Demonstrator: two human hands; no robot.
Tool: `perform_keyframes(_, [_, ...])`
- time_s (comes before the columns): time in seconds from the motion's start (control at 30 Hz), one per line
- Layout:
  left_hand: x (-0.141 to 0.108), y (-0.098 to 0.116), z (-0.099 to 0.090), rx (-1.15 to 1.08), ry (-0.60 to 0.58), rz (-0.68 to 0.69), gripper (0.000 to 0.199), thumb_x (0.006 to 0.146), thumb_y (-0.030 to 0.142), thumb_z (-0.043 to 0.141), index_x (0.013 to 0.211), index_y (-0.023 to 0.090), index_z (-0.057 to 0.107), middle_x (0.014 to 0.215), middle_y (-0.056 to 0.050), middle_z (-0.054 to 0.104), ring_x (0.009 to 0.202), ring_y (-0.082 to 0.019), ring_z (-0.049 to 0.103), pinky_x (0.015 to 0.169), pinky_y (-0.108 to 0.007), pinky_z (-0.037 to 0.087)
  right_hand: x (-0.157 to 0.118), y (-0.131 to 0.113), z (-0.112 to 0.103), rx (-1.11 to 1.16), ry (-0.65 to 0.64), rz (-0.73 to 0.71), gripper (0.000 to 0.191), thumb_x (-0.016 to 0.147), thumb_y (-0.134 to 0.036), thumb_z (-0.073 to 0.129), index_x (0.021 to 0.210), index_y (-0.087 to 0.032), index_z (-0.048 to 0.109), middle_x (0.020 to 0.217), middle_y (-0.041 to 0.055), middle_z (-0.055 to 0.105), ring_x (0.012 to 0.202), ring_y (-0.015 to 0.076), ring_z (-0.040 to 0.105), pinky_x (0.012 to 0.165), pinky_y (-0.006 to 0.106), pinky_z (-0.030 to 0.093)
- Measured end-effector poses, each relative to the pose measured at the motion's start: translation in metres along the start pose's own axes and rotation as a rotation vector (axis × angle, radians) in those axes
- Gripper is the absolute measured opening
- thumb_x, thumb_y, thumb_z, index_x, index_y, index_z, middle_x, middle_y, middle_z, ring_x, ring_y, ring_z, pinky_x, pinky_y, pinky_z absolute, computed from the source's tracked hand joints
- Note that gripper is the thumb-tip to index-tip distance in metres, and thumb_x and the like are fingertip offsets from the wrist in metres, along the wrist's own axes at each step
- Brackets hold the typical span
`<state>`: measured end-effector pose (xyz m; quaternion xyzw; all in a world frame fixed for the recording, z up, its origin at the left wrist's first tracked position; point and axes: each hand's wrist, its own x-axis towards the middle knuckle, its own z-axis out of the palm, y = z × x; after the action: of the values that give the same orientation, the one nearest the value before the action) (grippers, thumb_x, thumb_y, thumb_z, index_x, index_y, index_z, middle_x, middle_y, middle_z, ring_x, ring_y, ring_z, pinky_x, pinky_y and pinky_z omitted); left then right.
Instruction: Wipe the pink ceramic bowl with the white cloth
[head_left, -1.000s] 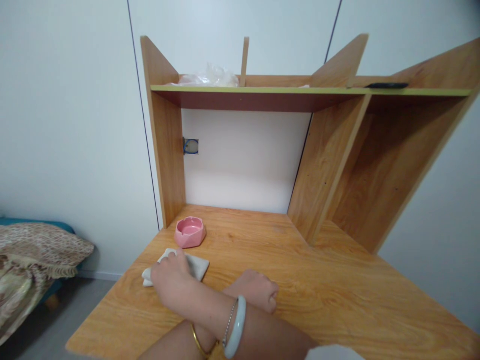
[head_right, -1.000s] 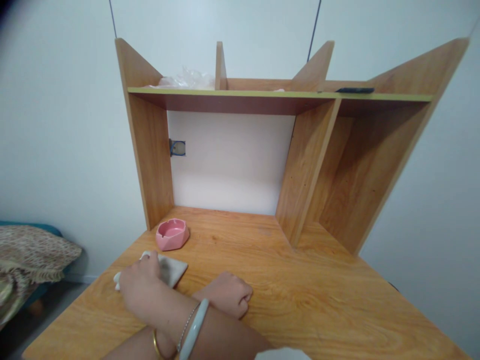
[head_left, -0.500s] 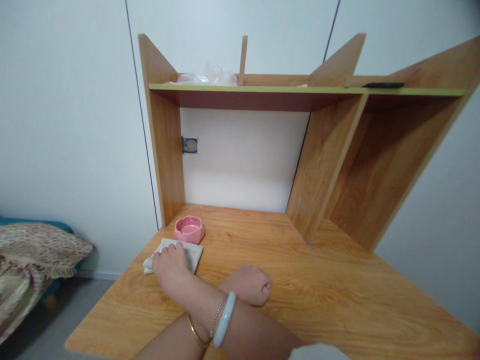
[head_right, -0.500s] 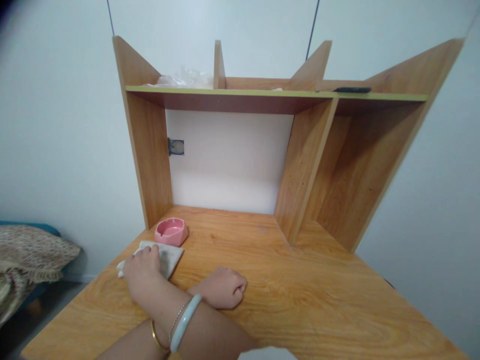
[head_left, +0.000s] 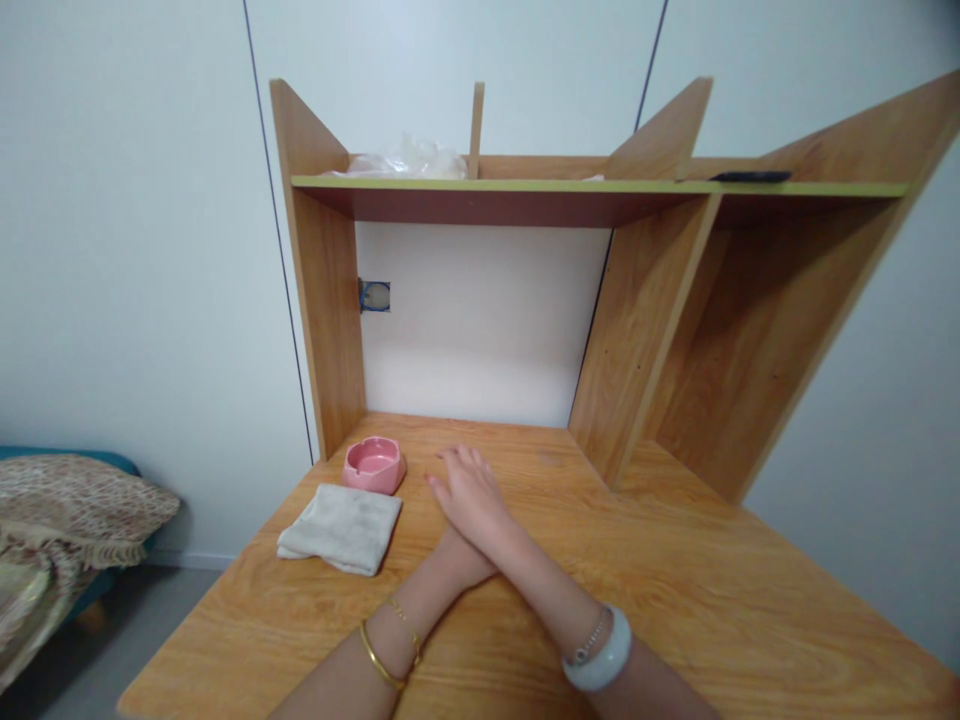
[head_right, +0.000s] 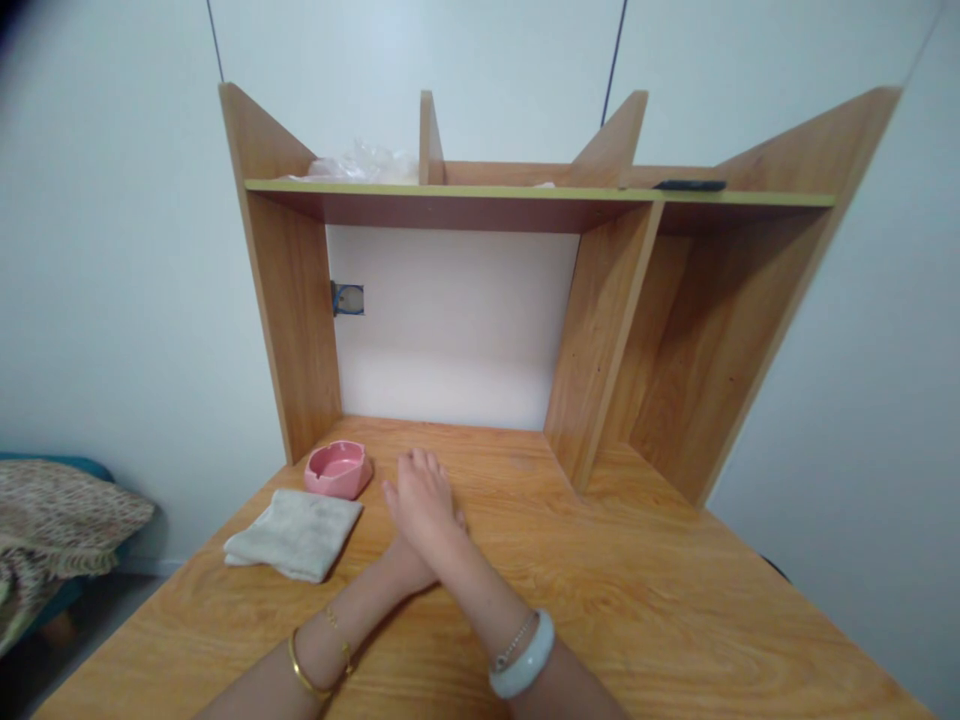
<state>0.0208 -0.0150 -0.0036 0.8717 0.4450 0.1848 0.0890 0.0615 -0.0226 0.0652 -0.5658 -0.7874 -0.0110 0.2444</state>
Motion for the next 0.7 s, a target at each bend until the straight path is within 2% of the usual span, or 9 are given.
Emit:
perform_keyframes(0.07, [0.0, -0.004, -0.005, 0.02, 0.053, -0.081, 0.036, 0.085, 0.019, 0.031, 0.115, 0.016, 0.051, 0.109, -0.01, 0.06, 0.097, -0.022, 0.054, 0.084, -0.032, 0.04, -0.004, 0.036, 0.001, 0.014, -0.004, 0.081, 0.038, 0.087, -0.031, 0.035, 0.118, -0.013, 0.049, 0.117, 0.0133, 0.053, 0.113, 0.0229, 0.042, 0.093, 0.035, 0.032])
perform_keyframes(0.13, [0.001, -0.006, -0.011, 0.03, 0.094, -0.126, 0.036, 0.083, 0.015, 0.029, 0.111, 0.012, 0.051, 0.108, -0.013, 0.059, 0.099, -0.022, 0.053, 0.085, -0.033, 0.04, -0.011, 0.068, 0.005, 0.024, -0.04, 0.124, 0.042, 0.088, -0.03, 0.03, 0.121, -0.01, 0.046, 0.122, 0.0139, 0.051, 0.116, 0.022, 0.041, 0.097, 0.033, 0.029])
perform_keyframes(0.2, [0.001, -0.009, -0.016, 0.047, 0.145, -0.16, 0.032, 0.079, 0.013, 0.034, 0.105, 0.011, 0.054, 0.105, -0.013, 0.058, 0.102, -0.022, 0.052, 0.089, -0.032, 0.039, -0.02, 0.093, 0.01, 0.015, -0.081, 0.156, 0.047, 0.088, -0.033, 0.027, 0.125, -0.008, 0.043, 0.128, 0.0147, 0.046, 0.121, 0.0221, 0.036, 0.1, 0.033, 0.026])
perform_keyframes(0.27, [0.001, -0.014, -0.018, 0.066, 0.181, -0.172, 0.035, 0.077, 0.014, 0.037, 0.108, 0.011, 0.053, 0.109, -0.012, 0.057, 0.106, -0.021, 0.049, 0.094, -0.032, 0.036, -0.029, 0.109, 0.016, -0.002, -0.143, 0.191, 0.052, 0.088, -0.037, 0.027, 0.129, -0.008, 0.039, 0.133, 0.0143, 0.041, 0.126, 0.0223, 0.031, 0.103, 0.034, 0.021])
perform_keyframes(0.43, [0.002, -0.026, -0.016, 0.107, 0.157, -0.178, 0.048, 0.081, 0.024, 0.035, 0.127, 0.011, 0.04, 0.133, -0.01, 0.043, 0.122, -0.019, 0.038, 0.104, -0.03, 0.025, -0.04, 0.121, 0.025, -0.035, -0.306, 0.28, 0.062, 0.087, -0.046, 0.026, 0.134, -0.006, 0.031, 0.141, 0.0136, 0.029, 0.132, 0.0248, 0.017, 0.105, 0.038, 0.015])
perform_keyframes(0.7, [0.0, -0.041, -0.016, 0.115, -0.035, -0.258, 0.063, 0.086, 0.046, 0.02, 0.135, 0.008, 0.029, 0.141, -0.011, 0.028, 0.132, -0.021, 0.021, 0.107, -0.04, 0.015, -0.04, 0.122, 0.024, -0.032, -0.394, 0.324, 0.068, 0.085, -0.053, 0.022, 0.139, -0.012, 0.021, 0.146, 0.0092, 0.018, 0.134, 0.0239, 0.006, 0.106, 0.042, 0.006])
